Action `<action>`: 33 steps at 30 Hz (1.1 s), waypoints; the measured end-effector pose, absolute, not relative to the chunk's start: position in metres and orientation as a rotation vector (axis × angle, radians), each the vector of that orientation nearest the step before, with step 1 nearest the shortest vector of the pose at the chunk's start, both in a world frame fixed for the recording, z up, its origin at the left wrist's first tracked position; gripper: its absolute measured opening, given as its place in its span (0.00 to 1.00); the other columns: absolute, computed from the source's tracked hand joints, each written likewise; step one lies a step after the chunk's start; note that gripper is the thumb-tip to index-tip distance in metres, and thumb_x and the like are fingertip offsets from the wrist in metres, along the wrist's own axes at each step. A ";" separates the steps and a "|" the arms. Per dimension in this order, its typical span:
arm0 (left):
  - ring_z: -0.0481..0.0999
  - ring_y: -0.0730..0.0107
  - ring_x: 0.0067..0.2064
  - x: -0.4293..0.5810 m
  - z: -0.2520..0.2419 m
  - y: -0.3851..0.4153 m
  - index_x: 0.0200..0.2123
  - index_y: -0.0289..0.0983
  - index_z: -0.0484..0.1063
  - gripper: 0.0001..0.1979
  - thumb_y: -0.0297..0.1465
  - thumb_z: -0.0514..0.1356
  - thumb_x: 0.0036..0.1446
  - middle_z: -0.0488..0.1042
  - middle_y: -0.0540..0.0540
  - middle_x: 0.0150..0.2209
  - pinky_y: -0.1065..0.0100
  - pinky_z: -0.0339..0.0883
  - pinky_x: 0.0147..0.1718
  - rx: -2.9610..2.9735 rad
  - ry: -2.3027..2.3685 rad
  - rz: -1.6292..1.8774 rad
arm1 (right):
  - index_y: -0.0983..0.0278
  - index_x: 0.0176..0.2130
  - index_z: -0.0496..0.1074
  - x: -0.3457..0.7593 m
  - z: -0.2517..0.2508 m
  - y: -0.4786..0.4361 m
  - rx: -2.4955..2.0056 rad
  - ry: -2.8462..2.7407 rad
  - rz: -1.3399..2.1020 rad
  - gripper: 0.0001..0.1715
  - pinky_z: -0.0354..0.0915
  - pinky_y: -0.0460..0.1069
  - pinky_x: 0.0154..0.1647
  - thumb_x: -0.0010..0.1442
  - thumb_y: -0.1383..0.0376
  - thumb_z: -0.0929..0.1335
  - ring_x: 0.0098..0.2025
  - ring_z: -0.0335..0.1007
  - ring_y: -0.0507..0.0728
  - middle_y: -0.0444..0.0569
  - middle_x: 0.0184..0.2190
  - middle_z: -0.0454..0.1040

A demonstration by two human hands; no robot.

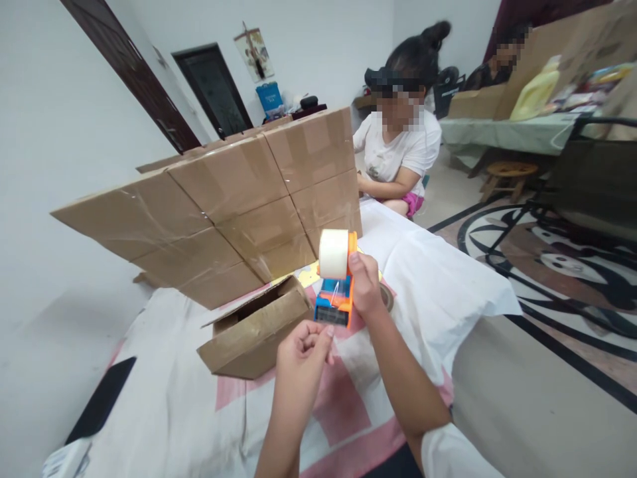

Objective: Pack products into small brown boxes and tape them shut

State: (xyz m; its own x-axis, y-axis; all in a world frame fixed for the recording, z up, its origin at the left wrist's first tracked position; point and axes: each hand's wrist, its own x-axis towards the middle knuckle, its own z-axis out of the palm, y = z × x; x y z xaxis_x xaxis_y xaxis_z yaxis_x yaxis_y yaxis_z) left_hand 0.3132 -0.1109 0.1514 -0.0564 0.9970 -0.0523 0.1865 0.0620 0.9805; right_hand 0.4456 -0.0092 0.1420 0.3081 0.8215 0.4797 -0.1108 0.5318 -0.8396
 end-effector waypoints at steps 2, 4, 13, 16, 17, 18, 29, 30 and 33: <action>0.67 0.74 0.21 0.314 0.152 -0.112 0.24 0.38 0.68 0.18 0.46 0.65 0.53 0.67 0.53 0.16 0.72 0.61 0.25 1.281 1.418 1.121 | 0.62 0.23 0.65 0.446 0.145 -0.010 -0.759 -1.155 0.775 0.30 0.59 0.48 0.25 0.61 0.41 0.66 0.24 0.58 0.52 0.43 0.20 0.62; 0.68 0.74 0.21 0.315 0.153 -0.113 0.23 0.38 0.68 0.18 0.45 0.65 0.53 0.68 0.53 0.17 0.72 0.62 0.25 1.288 1.429 1.134 | 0.63 0.24 0.65 0.446 0.147 -0.011 -0.764 -1.158 0.819 0.28 0.58 0.47 0.25 0.59 0.44 0.70 0.23 0.57 0.51 0.42 0.20 0.62; 0.68 0.74 0.22 0.307 0.153 -0.117 0.24 0.38 0.70 0.18 0.45 0.65 0.55 0.69 0.53 0.17 0.72 0.61 0.26 1.306 1.437 1.165 | 0.63 0.30 0.72 0.443 0.140 -0.011 -0.727 -1.212 0.882 0.17 0.63 0.48 0.29 0.61 0.53 0.67 0.26 0.63 0.53 0.45 0.23 0.69; 0.66 0.74 0.21 0.305 0.163 -0.122 0.23 0.38 0.70 0.18 0.44 0.66 0.54 0.69 0.52 0.16 0.72 0.60 0.26 1.271 1.427 1.116 | 0.63 0.32 0.74 0.442 0.139 -0.012 -0.713 -1.175 0.907 0.16 0.66 0.50 0.32 0.58 0.53 0.67 0.28 0.68 0.56 0.47 0.25 0.73; 0.66 0.74 0.21 0.306 0.166 -0.124 0.23 0.38 0.70 0.18 0.44 0.66 0.54 0.69 0.52 0.16 0.72 0.60 0.26 1.250 1.424 1.106 | 0.63 0.33 0.75 0.442 0.138 -0.012 -0.713 -1.159 0.917 0.17 0.66 0.51 0.32 0.57 0.52 0.68 0.29 0.69 0.57 0.48 0.25 0.74; 0.67 0.74 0.21 0.306 0.169 -0.126 0.23 0.38 0.69 0.17 0.44 0.66 0.54 0.69 0.52 0.17 0.72 0.60 0.26 1.231 1.419 1.101 | 0.63 0.34 0.75 0.442 0.137 -0.012 -0.711 -1.146 0.930 0.17 0.67 0.51 0.32 0.57 0.52 0.67 0.29 0.70 0.58 0.48 0.25 0.75; 0.65 0.75 0.21 0.297 0.164 -0.129 0.24 0.38 0.69 0.18 0.44 0.64 0.56 0.70 0.51 0.17 0.73 0.57 0.23 1.208 1.435 1.065 | 0.63 0.24 0.68 0.440 0.131 -0.010 -0.680 -1.178 0.772 0.17 0.57 0.49 0.26 0.57 0.54 0.67 0.23 0.58 0.53 0.44 0.20 0.65; 0.66 0.74 0.21 0.295 0.164 -0.129 0.24 0.38 0.69 0.18 0.44 0.64 0.56 0.71 0.51 0.17 0.73 0.58 0.24 1.220 1.427 1.051 | 0.62 0.23 0.68 0.440 0.132 -0.010 -0.688 -1.189 0.758 0.17 0.56 0.49 0.26 0.57 0.54 0.67 0.23 0.58 0.53 0.44 0.20 0.64; 0.68 0.74 0.21 0.291 0.166 -0.129 0.24 0.38 0.70 0.17 0.43 0.66 0.54 0.71 0.51 0.17 0.72 0.60 0.25 1.253 1.396 1.008 | 0.61 0.21 0.64 0.440 0.136 -0.012 -0.717 -1.222 0.685 0.18 0.54 0.49 0.25 0.56 0.55 0.66 0.22 0.54 0.52 0.43 0.18 0.60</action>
State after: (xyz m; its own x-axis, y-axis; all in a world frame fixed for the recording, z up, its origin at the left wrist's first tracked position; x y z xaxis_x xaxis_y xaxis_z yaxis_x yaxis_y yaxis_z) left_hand 0.2913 -0.1294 0.1661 -0.0006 0.9915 -0.1298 0.1885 0.1276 0.9737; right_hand 0.4401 -0.0118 0.1357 0.2052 0.7901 0.5776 -0.0811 0.6018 -0.7945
